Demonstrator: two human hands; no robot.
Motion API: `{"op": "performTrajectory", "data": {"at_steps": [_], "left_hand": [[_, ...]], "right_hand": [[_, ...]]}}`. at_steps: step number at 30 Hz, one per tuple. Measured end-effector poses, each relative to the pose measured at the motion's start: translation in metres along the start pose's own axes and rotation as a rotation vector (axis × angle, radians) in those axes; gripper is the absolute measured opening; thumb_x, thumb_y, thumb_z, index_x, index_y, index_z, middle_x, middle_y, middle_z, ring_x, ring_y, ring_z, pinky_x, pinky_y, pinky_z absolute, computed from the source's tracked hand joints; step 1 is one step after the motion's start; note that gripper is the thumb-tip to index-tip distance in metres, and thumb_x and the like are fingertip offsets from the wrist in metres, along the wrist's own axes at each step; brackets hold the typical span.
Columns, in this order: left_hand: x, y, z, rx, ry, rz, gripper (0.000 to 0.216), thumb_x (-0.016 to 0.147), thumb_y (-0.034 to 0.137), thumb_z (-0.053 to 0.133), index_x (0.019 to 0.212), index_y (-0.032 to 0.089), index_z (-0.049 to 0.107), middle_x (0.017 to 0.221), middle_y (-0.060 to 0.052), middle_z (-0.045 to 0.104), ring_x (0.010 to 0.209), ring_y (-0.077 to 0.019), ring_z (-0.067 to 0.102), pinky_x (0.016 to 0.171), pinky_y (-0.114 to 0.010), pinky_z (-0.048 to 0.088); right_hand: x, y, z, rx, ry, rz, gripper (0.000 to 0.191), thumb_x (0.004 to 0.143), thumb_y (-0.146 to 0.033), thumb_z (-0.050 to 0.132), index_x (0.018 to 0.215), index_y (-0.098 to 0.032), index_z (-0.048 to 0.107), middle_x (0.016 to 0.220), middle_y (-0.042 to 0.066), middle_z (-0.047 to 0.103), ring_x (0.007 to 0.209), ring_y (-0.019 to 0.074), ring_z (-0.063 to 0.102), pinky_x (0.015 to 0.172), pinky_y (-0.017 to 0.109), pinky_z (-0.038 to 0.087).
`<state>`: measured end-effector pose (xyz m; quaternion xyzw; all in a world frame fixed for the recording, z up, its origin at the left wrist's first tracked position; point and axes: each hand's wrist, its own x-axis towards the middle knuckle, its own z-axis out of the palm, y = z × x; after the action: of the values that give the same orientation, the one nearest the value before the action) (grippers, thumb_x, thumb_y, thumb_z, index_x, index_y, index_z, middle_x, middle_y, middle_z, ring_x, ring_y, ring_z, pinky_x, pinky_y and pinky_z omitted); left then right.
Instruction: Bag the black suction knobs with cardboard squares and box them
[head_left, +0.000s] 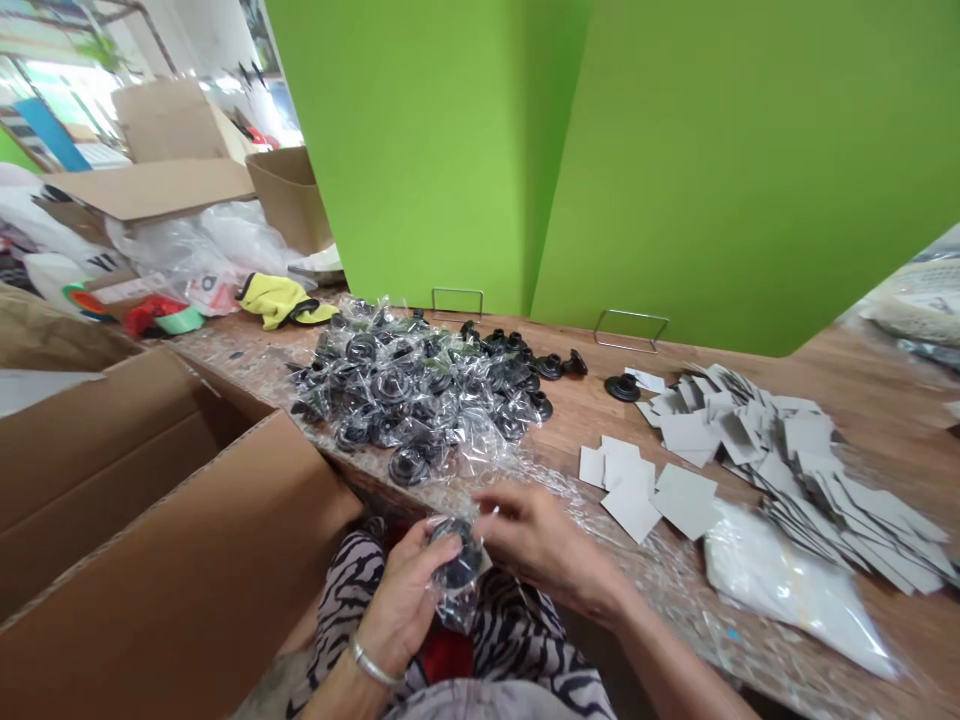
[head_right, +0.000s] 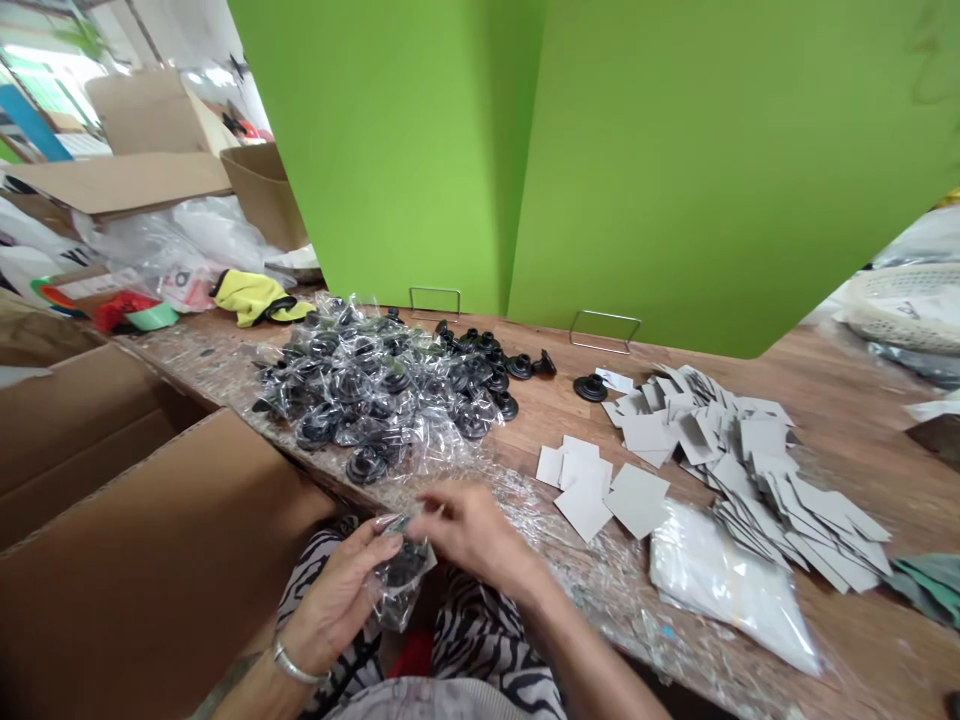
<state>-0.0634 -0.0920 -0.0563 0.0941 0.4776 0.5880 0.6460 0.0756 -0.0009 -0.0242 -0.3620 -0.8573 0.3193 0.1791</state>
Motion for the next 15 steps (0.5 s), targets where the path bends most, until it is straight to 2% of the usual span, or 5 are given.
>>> {"op": "performTrajectory", "data": {"at_steps": [3,6,10,13,15], "left_hand": [[-0.001,0.004,-0.010,-0.010,0.049,0.054,0.037,0.048,0.011,0.076,0.081,0.015,0.058,0.069,0.001,0.065,0.061,-0.0128,0.059,0.062,-0.024,0.046],[-0.003,0.006,-0.016,-0.032,0.080,0.104,0.046,0.047,0.007,0.072,0.088,0.017,0.054,0.070,0.001,0.066,0.063,-0.0132,0.059,0.062,-0.024,0.045],[-0.006,0.006,-0.018,-0.064,0.101,0.101,0.043,0.046,0.004,0.066,0.085,0.017,0.052,0.071,0.000,0.066,0.063,-0.0138,0.060,0.061,-0.025,0.045],[-0.007,0.007,-0.022,-0.106,0.119,0.052,0.038,0.044,0.003,0.064,0.078,0.016,0.053,0.065,0.001,0.066,0.059,-0.0129,0.059,0.060,-0.025,0.044],[-0.008,0.008,-0.027,-0.119,0.127,0.041,0.035,0.045,0.003,0.064,0.076,0.016,0.054,0.064,0.001,0.065,0.058,-0.0126,0.058,0.059,-0.025,0.044]], "right_hand": [[0.036,0.031,-0.050,-0.265,0.318,0.264,0.023,0.087,-0.024,0.042,0.102,-0.017,0.058,0.099,0.006,0.063,0.085,0.0154,0.058,0.073,0.025,0.044],[0.063,0.045,-0.067,-0.371,0.366,0.336,0.027,0.087,-0.021,0.038,0.103,-0.013,0.058,0.096,0.012,0.063,0.086,0.0212,0.058,0.072,0.031,0.042],[0.068,0.036,-0.022,-0.434,0.215,0.225,0.022,0.085,-0.029,0.045,0.099,-0.021,0.059,0.096,0.006,0.063,0.081,0.0170,0.059,0.066,0.025,0.039],[0.057,0.031,0.015,-0.465,0.096,0.188,0.014,0.081,-0.020,0.049,0.088,-0.020,0.062,0.087,0.004,0.064,0.078,0.0153,0.059,0.063,0.022,0.037],[0.048,0.032,0.023,-0.484,0.059,0.208,0.014,0.079,-0.014,0.048,0.079,-0.018,0.061,0.079,0.004,0.065,0.075,0.0153,0.059,0.061,0.022,0.036]]}}
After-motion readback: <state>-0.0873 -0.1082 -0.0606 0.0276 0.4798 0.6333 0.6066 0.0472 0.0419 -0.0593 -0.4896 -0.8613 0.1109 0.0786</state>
